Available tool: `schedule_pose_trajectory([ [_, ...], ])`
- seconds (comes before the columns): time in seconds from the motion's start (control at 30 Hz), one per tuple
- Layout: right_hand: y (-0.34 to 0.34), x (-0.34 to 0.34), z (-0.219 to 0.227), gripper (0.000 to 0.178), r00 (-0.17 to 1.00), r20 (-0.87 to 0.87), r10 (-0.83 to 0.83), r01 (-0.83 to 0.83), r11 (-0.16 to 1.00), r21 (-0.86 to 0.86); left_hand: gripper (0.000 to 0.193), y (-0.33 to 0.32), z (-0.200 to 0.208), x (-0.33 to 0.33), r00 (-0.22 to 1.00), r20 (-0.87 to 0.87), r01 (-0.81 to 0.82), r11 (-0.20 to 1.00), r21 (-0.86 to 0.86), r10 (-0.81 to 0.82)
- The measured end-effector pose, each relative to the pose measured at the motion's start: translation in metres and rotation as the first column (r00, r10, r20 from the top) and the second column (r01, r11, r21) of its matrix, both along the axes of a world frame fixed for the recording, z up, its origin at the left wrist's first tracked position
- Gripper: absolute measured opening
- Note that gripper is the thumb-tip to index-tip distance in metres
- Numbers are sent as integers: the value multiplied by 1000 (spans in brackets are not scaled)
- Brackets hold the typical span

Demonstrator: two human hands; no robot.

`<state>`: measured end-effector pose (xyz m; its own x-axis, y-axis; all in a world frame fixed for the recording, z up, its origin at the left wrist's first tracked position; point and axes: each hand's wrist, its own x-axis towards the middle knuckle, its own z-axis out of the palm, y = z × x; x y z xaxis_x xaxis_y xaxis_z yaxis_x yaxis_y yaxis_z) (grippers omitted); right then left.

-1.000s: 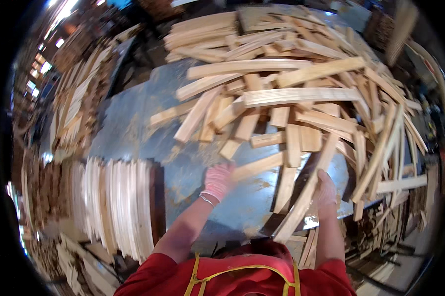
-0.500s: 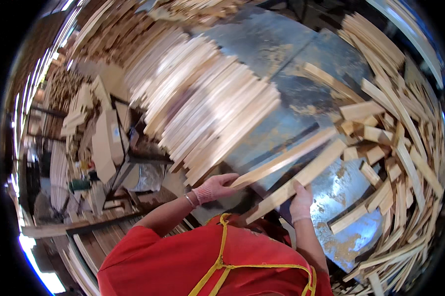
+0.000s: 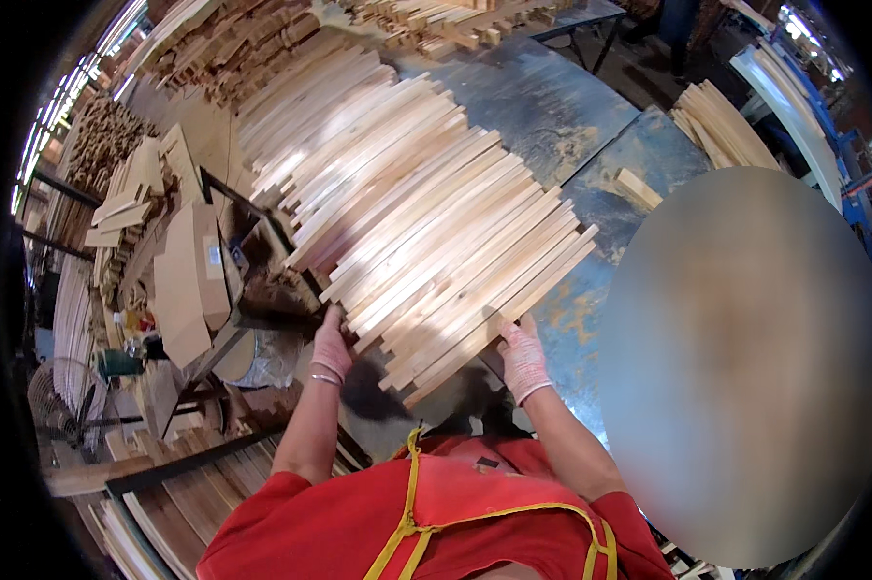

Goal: The person sorts wooden planks on a metal table in a workshop. They pick up individual planks from a disorganized pile, inspect them, and place them into a neat stack. The person occasionally adjusts the camera mounted on their head.

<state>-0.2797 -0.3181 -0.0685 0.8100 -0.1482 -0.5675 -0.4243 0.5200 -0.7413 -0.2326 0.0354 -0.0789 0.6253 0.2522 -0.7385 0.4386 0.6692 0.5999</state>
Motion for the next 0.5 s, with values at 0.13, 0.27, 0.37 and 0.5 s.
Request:
schedule_pose_trajectory([
  [0.13,-16,0,23,50,998,-11,-56,56,998,9,25,-26,0,-73,971,-29,238,971,33,-237],
  [0.27,-91,-18,17,68,1000,-9,-25,24,993,-115,34,-71,69,-103,472,-204,880,443,172,-858],
  [0.37,-118,-7,24,75,998,-54,22,-30,989,-145,45,-81,52,-67,264,-255,710,9,704,-930],
  [0.5,-153,37,2,81,963,-114,245,-269,815,-513,63,-130,39,54,448,-346,715,99,692,-824],
])
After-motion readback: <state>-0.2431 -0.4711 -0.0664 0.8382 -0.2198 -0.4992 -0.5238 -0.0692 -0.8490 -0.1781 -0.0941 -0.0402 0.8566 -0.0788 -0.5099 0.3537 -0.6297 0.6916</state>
